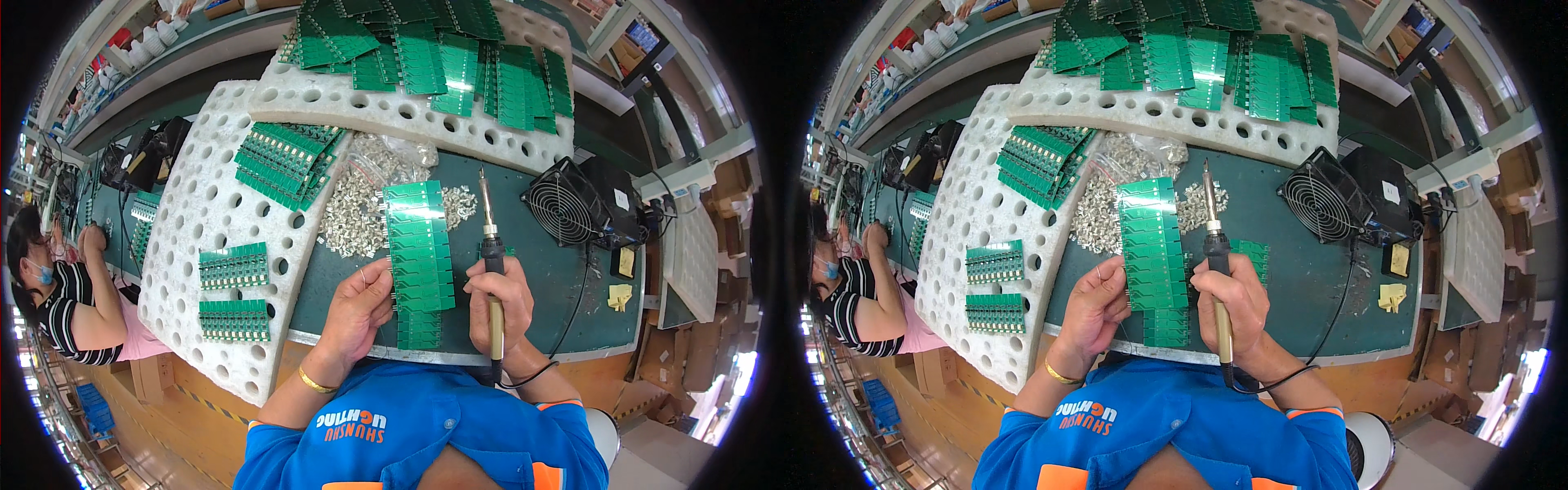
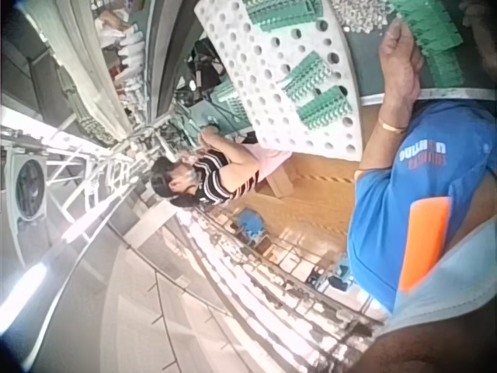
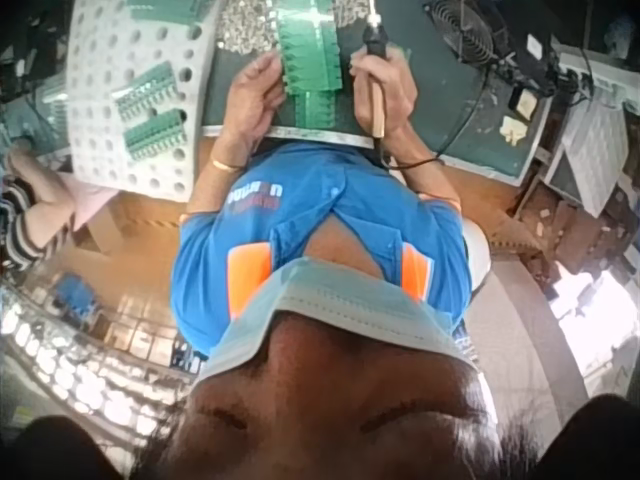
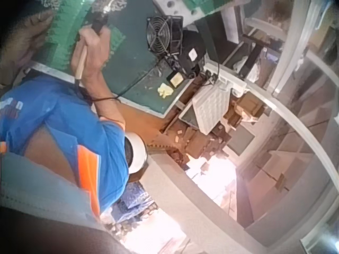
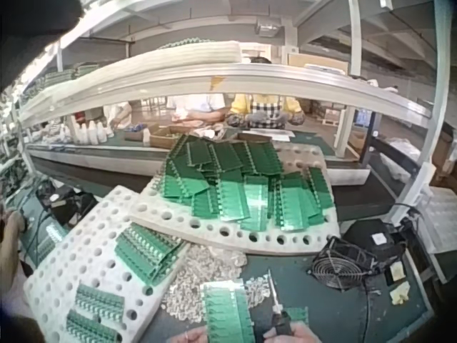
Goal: The person solders components onto circuit board strips using a soldering iron and solder wire, picking up and repositioning the boards on the workbench.
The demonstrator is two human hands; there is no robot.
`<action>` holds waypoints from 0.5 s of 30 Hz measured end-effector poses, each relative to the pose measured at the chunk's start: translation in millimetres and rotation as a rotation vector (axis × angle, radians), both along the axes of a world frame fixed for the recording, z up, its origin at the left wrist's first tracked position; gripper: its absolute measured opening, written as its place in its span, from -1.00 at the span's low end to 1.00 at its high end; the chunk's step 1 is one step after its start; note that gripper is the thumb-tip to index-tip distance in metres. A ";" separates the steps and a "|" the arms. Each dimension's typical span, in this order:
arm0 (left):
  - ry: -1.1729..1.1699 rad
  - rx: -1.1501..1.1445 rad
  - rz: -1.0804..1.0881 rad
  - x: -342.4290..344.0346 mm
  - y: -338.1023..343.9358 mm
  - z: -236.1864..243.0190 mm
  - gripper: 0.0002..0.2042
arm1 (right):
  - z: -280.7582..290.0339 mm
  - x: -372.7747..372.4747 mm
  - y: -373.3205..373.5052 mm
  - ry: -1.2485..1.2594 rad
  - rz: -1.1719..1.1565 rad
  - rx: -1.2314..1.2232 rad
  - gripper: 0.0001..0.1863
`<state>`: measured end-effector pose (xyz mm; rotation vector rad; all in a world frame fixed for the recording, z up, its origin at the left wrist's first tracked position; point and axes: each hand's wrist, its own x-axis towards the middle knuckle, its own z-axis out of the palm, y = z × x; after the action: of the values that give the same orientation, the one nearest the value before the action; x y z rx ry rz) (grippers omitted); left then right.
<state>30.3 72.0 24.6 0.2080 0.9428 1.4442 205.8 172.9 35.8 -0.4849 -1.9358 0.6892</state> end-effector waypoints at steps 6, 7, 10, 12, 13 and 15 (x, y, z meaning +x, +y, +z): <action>-0.025 0.024 -0.008 -0.4 -1.8 -4.9 -0.66 | -0.7 1.5 0.1 -0.020 0.023 0.014 -0.71; -0.035 0.041 -0.019 -0.7 -2.5 -6.5 -0.65 | -0.6 1.3 -0.8 0.000 0.010 -0.007 -0.68; -0.056 0.077 -0.020 0.4 -3.2 -6.0 -0.66 | 0.1 4.8 0.9 -0.044 0.039 0.028 -0.73; -0.050 0.079 -0.026 0.4 -3.9 -5.9 -0.67 | 0.0 4.3 -1.3 -0.021 0.024 0.005 -0.70; -0.043 0.082 -0.030 0.7 -4.4 -5.7 -0.68 | -0.1 4.4 -2.4 0.003 0.009 -0.018 -0.68; -0.036 0.070 -0.021 1.8 -4.6 -5.1 -0.69 | -0.7 5.1 -2.8 0.004 0.011 -0.018 -0.68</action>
<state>32.1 67.4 19.5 0.2423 0.8599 1.4579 210.9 170.1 35.2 -0.4833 -1.9312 0.7150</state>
